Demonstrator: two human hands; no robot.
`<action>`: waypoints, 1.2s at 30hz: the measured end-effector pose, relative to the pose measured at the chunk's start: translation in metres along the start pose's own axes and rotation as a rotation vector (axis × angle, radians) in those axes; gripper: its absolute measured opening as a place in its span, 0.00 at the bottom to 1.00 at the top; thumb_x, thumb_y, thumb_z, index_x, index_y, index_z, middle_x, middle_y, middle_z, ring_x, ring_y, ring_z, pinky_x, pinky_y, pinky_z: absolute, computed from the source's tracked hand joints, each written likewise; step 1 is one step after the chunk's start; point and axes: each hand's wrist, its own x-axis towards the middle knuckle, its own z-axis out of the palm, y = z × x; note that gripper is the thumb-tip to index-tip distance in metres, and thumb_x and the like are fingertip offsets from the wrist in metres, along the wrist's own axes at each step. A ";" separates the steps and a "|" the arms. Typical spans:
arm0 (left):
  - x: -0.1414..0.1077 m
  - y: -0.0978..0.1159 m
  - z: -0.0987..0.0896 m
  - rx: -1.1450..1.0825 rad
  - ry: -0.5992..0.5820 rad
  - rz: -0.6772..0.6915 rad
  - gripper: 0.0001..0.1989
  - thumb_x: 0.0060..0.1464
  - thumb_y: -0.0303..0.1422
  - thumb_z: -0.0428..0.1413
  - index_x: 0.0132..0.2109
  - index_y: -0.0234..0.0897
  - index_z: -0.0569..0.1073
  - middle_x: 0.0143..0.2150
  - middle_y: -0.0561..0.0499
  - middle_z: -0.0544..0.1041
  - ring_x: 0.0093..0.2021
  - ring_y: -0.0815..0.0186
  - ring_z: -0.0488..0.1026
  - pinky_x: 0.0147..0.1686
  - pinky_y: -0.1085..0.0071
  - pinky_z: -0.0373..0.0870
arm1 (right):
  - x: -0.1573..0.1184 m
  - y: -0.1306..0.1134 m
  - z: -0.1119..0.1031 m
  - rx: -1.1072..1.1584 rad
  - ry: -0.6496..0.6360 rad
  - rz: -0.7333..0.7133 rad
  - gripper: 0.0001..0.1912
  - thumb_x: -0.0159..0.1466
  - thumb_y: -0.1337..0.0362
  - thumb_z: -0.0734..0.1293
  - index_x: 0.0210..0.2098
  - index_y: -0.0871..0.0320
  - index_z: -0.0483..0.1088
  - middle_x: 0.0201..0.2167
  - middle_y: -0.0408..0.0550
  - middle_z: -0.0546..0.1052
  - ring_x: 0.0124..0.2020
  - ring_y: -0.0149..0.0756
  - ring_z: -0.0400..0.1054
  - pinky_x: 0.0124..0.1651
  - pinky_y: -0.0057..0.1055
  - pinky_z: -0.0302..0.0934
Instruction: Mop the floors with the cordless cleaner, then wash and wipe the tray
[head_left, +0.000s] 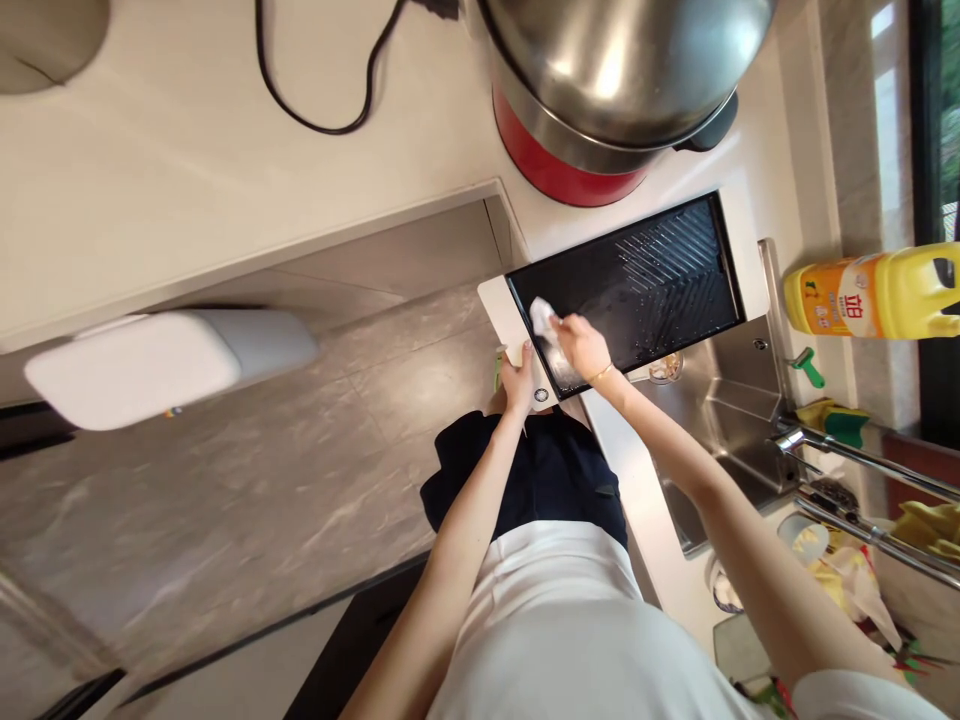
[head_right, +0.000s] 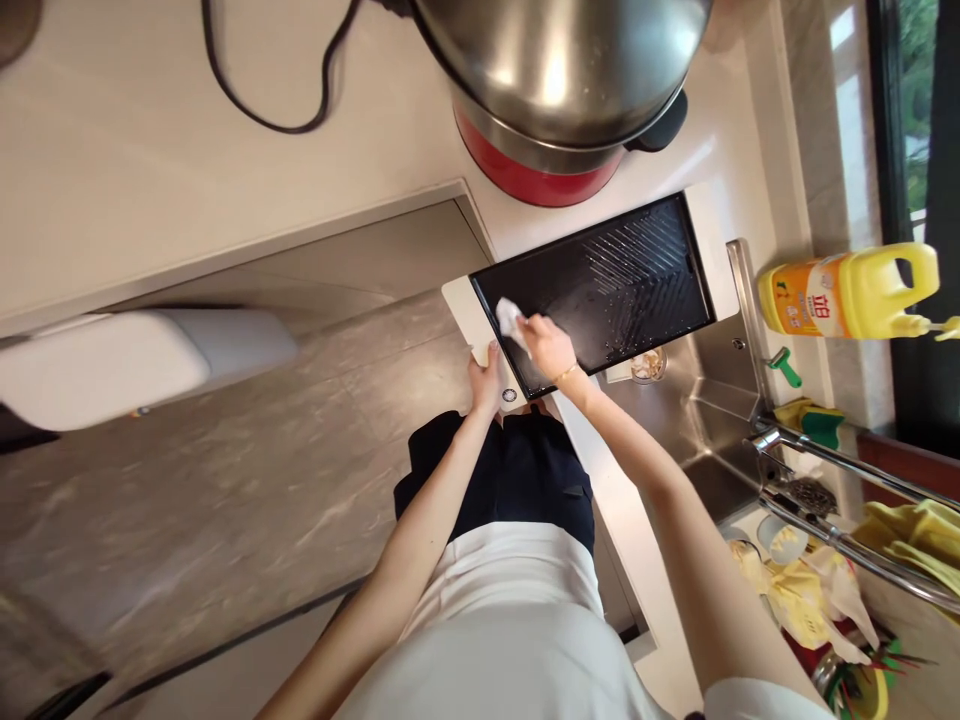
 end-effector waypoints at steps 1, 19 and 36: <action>0.000 0.000 0.000 -0.005 -0.003 -0.007 0.23 0.56 0.48 0.54 0.48 0.33 0.72 0.48 0.39 0.77 0.50 0.59 0.75 0.50 0.65 0.71 | -0.007 0.003 -0.002 -0.035 -0.050 -0.055 0.19 0.69 0.66 0.55 0.55 0.55 0.69 0.37 0.52 0.71 0.40 0.40 0.62 0.46 0.35 0.57; 0.001 -0.004 0.003 -0.001 0.004 0.027 0.23 0.58 0.48 0.53 0.51 0.34 0.71 0.52 0.40 0.75 0.54 0.61 0.73 0.54 0.65 0.67 | 0.028 0.002 -0.018 0.132 0.218 0.471 0.22 0.72 0.63 0.47 0.58 0.66 0.60 0.45 0.58 0.69 0.43 0.40 0.67 0.44 0.34 0.61; -0.010 -0.006 0.005 -0.013 0.014 -0.019 0.24 0.57 0.49 0.53 0.51 0.33 0.70 0.51 0.39 0.76 0.54 0.59 0.73 0.53 0.65 0.68 | -0.083 -0.003 -0.025 -0.028 -0.080 0.349 0.13 0.66 0.64 0.59 0.39 0.62 0.74 0.35 0.57 0.76 0.39 0.44 0.65 0.43 0.37 0.52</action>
